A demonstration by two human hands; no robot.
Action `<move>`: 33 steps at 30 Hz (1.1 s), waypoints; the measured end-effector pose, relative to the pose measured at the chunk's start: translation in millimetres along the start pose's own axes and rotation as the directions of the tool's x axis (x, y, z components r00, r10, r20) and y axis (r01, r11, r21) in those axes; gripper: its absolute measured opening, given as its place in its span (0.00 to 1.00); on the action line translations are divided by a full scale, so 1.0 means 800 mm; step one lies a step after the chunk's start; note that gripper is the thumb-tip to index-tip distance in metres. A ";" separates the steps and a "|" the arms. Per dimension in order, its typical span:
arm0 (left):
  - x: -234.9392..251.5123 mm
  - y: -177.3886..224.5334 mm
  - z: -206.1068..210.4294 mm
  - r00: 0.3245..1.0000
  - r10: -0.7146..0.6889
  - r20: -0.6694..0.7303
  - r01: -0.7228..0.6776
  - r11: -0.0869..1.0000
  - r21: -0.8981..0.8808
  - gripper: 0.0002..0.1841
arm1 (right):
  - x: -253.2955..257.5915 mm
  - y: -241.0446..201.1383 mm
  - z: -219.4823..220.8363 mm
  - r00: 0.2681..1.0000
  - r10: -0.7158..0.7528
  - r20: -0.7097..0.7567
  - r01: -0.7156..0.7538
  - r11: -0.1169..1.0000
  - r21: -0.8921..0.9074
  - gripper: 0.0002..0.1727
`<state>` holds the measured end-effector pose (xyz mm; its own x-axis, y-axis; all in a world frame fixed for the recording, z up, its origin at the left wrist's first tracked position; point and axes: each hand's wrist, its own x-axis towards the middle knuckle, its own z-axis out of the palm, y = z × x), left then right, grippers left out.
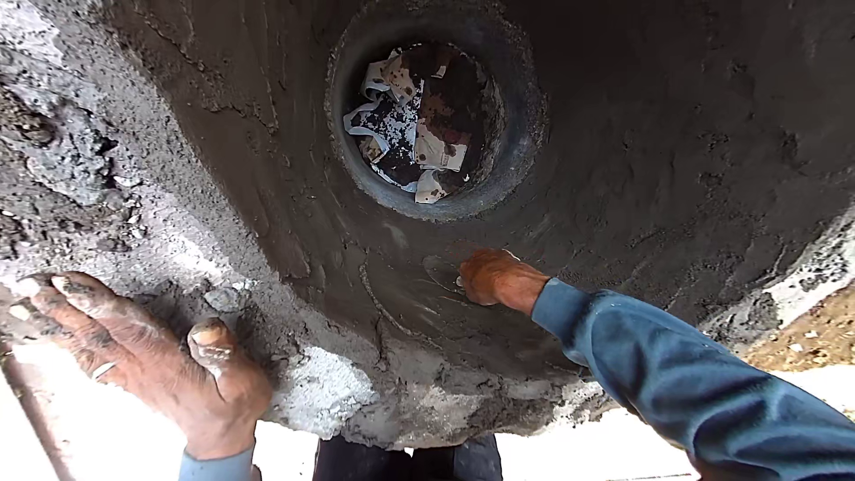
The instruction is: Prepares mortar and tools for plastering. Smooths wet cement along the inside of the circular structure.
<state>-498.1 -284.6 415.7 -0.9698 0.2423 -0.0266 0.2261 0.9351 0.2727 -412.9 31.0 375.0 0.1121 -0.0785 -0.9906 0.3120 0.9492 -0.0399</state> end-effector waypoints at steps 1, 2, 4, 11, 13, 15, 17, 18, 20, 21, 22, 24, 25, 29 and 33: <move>-0.001 -0.002 0.000 1.000 -0.006 0.004 0.006 1.000 0.000 0.56 | -0.002 0.008 0.005 1.000 0.014 0.016 -0.014 1.000 -0.015 0.19; -0.002 -0.003 0.001 1.000 -0.015 0.005 0.015 1.000 0.000 0.56 | -0.005 0.018 0.009 0.999 0.034 0.031 -0.033 0.999 -0.028 0.19; -0.004 -0.005 0.001 1.000 -0.024 0.008 0.024 1.000 -0.006 0.56 | -0.022 0.039 0.016 0.994 0.095 0.052 -0.093 0.995 -0.036 0.17; -0.009 -0.005 0.001 0.999 -0.032 0.026 0.033 0.999 -0.016 0.53 | -0.110 0.017 0.003 0.998 -0.062 -0.032 0.066 0.987 0.147 0.19; -0.011 -0.007 0.001 0.999 -0.040 0.032 0.041 0.999 -0.009 0.54 | -0.119 -0.009 -0.002 0.989 -0.139 -0.041 0.143 0.981 0.133 0.21; -0.012 -0.009 0.002 0.999 -0.032 0.026 0.032 0.999 -0.009 0.53 | -0.120 -0.027 -0.002 0.988 -0.153 -0.031 0.155 0.984 0.084 0.22; -0.012 -0.008 0.002 1.000 -0.023 0.022 0.023 1.000 -0.018 0.52 | -0.114 -0.031 0.002 0.991 -0.127 -0.038 0.129 0.990 0.049 0.20; -0.013 -0.007 0.001 0.999 -0.026 0.026 0.026 1.000 -0.015 0.51 | -0.108 -0.029 0.004 0.993 -0.111 -0.031 0.113 0.993 0.039 0.19; -0.016 -0.007 0.001 0.999 -0.037 0.037 0.038 0.999 -0.020 0.50 | -0.094 -0.020 0.006 0.996 -0.086 0.005 0.085 0.996 0.031 0.19; -0.016 -0.007 0.002 0.998 -0.043 0.037 0.044 0.999 -0.025 0.50 | -0.086 -0.016 0.006 0.997 -0.076 0.018 0.076 0.997 0.031 0.18; -0.017 -0.007 0.002 0.998 -0.049 0.039 0.049 0.999 -0.023 0.50 | -0.078 -0.011 0.008 0.997 -0.068 0.026 0.067 0.997 0.033 0.18; -0.018 -0.007 0.002 0.997 -0.064 0.049 0.065 0.998 -0.016 0.51 | -0.061 -0.001 0.011 0.998 -0.049 0.032 0.048 0.998 0.036 0.17; -0.018 -0.008 0.002 0.996 -0.067 0.053 0.068 0.998 -0.012 0.51 | -0.052 0.004 0.011 0.999 -0.037 0.037 0.036 0.999 0.032 0.17; -0.017 -0.012 0.002 0.995 -0.071 0.066 0.070 0.997 0.011 0.52 | -0.008 0.024 0.015 0.999 0.020 0.035 -0.021 1.000 0.013 0.16; -0.020 -0.013 0.002 0.996 -0.070 0.062 0.070 0.998 -0.003 0.50 | 0.023 0.046 0.021 0.997 0.065 0.048 -0.064 0.998 -0.029 0.16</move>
<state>-484.8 -297.8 411.6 -0.9758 0.1922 -0.1048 0.1575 0.9489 0.2736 -383.4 59.0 357.2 0.1777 -0.0311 -0.9836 0.2770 0.9607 0.0196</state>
